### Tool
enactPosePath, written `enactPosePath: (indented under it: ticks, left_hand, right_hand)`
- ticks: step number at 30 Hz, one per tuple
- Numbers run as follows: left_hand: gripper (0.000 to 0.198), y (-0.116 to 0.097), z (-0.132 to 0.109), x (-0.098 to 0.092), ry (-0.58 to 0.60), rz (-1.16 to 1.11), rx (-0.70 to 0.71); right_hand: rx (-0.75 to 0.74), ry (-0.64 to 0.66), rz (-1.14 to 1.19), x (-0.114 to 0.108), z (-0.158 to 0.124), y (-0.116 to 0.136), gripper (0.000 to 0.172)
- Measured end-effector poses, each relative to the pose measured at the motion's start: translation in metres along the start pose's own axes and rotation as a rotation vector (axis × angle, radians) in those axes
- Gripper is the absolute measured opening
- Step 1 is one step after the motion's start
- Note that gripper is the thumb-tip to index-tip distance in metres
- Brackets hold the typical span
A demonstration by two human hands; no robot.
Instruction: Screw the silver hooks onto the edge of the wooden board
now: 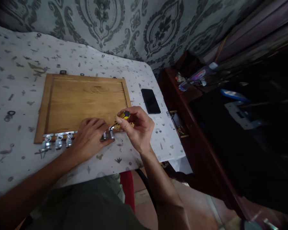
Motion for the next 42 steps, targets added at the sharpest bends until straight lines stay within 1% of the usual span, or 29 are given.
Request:
enactPosePath:
  ticks: [3,5,11,15,20,26,31,37,40,42]
  left_hand:
    - [0.031,0.001,-0.001,0.000,-0.017,-0.013,0.003]
    - [0.029,0.001,-0.001,0.000,-0.020,-0.025,0.007]
    - [0.031,0.001,0.000,-0.001,-0.007,-0.012,0.008]
    - [0.031,0.001,0.000,0.000,-0.024,0.002,0.009]
    - [0.034,0.001,-0.001,0.001,-0.027,0.020,0.016]
    - [0.035,0.000,-0.001,0.000,-0.037,0.015,0.025]
    - [0.036,0.000,0.000,0.000,-0.031,0.019,0.013]
    - [0.033,0.001,-0.001,0.001,-0.050,0.019,0.020]
    - [0.032,0.001,-0.001,0.002,-0.060,0.010,0.023]
    - [0.031,0.001,-0.001,0.002,-0.070,-0.003,0.026]
  right_hand:
    - [-0.072,-0.111,-0.026,-0.002,-0.003,0.001,0.028]
    - [-0.081,-0.140,-0.040,-0.004,-0.005,0.001,0.028]
    - [-0.021,-0.079,-0.061,-0.005,-0.007,-0.002,0.025]
    - [-0.025,-0.057,-0.078,-0.005,-0.008,-0.003,0.025]
    - [-0.064,0.002,-0.039,-0.005,-0.008,-0.001,0.018]
    - [-0.046,-0.001,-0.111,-0.007,-0.009,0.001,0.016]
    - [-0.060,-0.008,-0.164,-0.008,-0.009,0.001,0.015]
    - [-0.015,-0.043,-0.146,-0.009,-0.008,-0.002,0.017]
    - [-0.031,0.007,-0.103,-0.009,-0.010,-0.001,0.016]
    - [-0.060,0.080,-0.094,-0.009,-0.011,0.001,0.016]
Point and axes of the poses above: each hand's wrist, its own z-axis towards the middle knuckle, its own x-axis out of the palm, y = z × x, the point moved 3 cm from there along z, towards the middle knuckle, and after that the axes turned 6 degrees about y, right-handed, at the moved point
